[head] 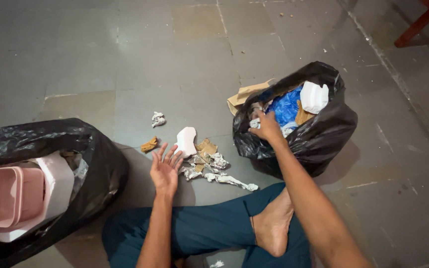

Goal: The person sits on the floor and empties a black trash bag, sorting its contents by hand. They remove crumpled paper, cardboard pieces, and plastic bags, placing them into a growing pile on the floor. The person continues to pull items from the bag and arrange them on the floor until the bag is empty.

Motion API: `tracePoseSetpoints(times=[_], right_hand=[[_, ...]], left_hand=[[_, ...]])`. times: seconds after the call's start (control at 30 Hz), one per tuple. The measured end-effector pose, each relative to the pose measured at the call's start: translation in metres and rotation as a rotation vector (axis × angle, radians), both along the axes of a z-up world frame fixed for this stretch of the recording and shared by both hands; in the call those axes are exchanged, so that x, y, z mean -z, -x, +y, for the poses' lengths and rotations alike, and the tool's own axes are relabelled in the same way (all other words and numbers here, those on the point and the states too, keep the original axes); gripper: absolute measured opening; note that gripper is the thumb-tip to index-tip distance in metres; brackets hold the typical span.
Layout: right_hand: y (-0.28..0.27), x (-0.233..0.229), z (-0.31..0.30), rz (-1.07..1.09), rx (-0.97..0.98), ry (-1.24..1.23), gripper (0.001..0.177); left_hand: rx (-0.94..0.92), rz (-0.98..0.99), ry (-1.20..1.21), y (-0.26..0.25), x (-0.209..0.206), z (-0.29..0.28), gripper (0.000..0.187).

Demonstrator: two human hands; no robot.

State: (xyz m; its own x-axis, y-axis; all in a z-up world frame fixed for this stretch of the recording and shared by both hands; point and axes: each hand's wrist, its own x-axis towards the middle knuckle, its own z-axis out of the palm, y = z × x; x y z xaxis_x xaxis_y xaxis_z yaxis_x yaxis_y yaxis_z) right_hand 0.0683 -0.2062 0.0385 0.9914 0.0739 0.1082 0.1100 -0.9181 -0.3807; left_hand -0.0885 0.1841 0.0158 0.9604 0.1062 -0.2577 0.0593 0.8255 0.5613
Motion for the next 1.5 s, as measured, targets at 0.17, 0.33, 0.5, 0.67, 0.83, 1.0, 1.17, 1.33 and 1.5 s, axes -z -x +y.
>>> tracePoseSetpoints(times=[0.17, 0.33, 0.5, 0.67, 0.83, 1.0, 1.17, 1.33, 1.5], right_hand=[[0.008, 0.003, -0.018, -0.266, 0.079, -0.241, 0.039], [0.031, -0.045, -0.022, -0.398, 0.192, -0.401, 0.036], [0.045, -0.073, -0.018, -0.372, 0.249, -0.382, 0.037], [0.053, -0.091, -0.009, -0.541, 0.14, -0.477, 0.041], [0.054, -0.101, -0.01, -0.584, 0.133, -0.332, 0.04], [0.05, -0.095, -0.01, -0.547, 0.092, -0.235, 0.025], [0.051, -0.087, -0.006, -0.634, 0.177, -0.25, 0.021], [0.047, -0.087, -0.009, -0.569, 0.188, -0.464, 0.018], [0.044, -0.098, -0.005, -0.622, 0.22, -0.55, 0.017]], left_hand=[[0.016, -0.046, 0.052, 0.003, -0.008, 0.0, 0.071], [0.04, -0.028, 0.011, 0.002, -0.006, -0.002, 0.07], [0.051, -0.037, -0.022, 0.003, -0.001, -0.003, 0.067], [0.057, -0.03, -0.084, 0.004, -0.002, -0.005, 0.067], [0.063, -0.029, -0.081, 0.004, -0.004, -0.005, 0.067], [0.066, -0.015, -0.094, 0.005, -0.006, -0.006, 0.067], [0.081, -0.02, -0.124, 0.005, -0.008, -0.007, 0.068], [0.088, -0.016, -0.141, 0.007, -0.01, -0.008, 0.068], [0.091, -0.014, -0.149, 0.008, -0.01, -0.009, 0.067]])
